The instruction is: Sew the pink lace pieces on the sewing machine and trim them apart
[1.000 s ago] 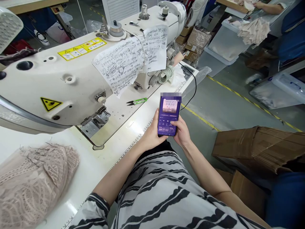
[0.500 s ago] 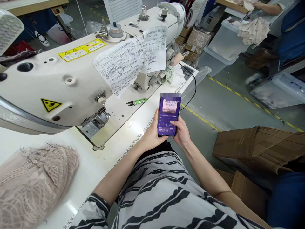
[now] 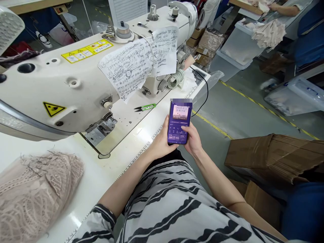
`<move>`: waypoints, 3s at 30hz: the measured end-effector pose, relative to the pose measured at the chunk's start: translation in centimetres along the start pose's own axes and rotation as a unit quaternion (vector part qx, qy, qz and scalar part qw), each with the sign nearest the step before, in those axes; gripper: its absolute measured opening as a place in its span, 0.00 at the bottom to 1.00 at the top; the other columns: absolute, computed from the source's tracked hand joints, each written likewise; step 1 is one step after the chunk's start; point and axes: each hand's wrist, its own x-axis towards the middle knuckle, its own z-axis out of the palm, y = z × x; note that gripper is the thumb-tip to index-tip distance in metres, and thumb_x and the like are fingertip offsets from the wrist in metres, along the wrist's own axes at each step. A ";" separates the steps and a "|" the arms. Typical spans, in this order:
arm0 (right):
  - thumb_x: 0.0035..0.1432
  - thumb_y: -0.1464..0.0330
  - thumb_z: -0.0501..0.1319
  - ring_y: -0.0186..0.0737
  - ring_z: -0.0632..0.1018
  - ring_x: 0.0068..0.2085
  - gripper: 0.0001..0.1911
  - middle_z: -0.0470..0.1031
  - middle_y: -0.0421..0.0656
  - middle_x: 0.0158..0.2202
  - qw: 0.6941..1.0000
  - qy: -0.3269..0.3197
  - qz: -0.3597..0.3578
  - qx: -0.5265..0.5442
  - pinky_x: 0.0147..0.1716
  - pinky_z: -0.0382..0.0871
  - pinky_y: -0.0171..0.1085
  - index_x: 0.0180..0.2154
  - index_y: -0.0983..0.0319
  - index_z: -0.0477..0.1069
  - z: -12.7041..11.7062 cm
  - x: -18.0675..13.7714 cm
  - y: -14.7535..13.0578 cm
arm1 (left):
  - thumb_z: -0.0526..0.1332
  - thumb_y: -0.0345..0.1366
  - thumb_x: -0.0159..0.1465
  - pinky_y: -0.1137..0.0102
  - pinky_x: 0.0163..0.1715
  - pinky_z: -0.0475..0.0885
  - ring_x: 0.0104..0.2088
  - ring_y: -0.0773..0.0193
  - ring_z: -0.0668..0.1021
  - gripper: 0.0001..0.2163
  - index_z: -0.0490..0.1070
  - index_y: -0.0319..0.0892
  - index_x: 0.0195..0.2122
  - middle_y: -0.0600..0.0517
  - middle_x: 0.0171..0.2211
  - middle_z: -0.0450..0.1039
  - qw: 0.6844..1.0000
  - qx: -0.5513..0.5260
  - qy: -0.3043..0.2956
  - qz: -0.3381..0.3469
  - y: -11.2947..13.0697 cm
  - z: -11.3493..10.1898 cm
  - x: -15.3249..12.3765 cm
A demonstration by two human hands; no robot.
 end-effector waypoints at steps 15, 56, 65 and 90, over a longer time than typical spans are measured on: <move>0.48 0.60 0.66 0.48 0.80 0.47 0.17 0.82 0.41 0.42 0.999 -0.006 -0.030 -0.015 0.46 0.76 0.45 0.41 0.58 0.75 0.3 0.0 0.3 | 0.57 0.38 0.71 0.54 0.65 0.65 0.66 0.52 0.67 0.37 0.34 0.49 0.74 0.43 0.70 0.55 0.992 -0.116 0.004 0.041 0.0 -0.3 -0.4; 0.52 0.57 0.65 0.47 0.80 0.45 0.17 0.82 0.40 0.42 0.999 -0.005 -0.046 -0.022 0.45 0.75 0.43 0.42 0.58 0.76 0.9 -0.7 0.6 | 0.51 0.51 0.74 0.59 0.55 0.73 0.60 0.55 0.73 0.26 0.46 0.47 0.67 0.42 0.63 0.66 0.979 -0.193 0.056 -0.009 -0.2 0.0 -0.2; 0.49 0.57 0.66 0.49 0.81 0.44 0.18 0.82 0.41 0.39 0.999 0.027 -0.013 0.019 0.44 0.76 0.45 0.40 0.59 0.76 0.7 -0.6 -0.1 | 0.69 0.39 0.62 0.55 0.58 0.72 0.60 0.49 0.73 0.49 0.34 0.50 0.74 0.40 0.68 0.60 0.994 -0.105 0.004 0.018 0.4 -0.1 -0.3; 0.59 0.48 0.59 0.53 0.81 0.50 0.23 0.83 0.46 0.39 0.987 -0.130 0.065 0.072 0.52 0.75 0.55 0.41 0.60 0.78 -0.9 -1.5 -1.1 | 0.74 0.41 0.55 0.45 0.59 0.68 0.62 0.40 0.72 0.64 0.17 0.47 0.73 0.35 0.69 0.58 0.997 0.052 -0.050 0.006 1.3 -0.3 -0.5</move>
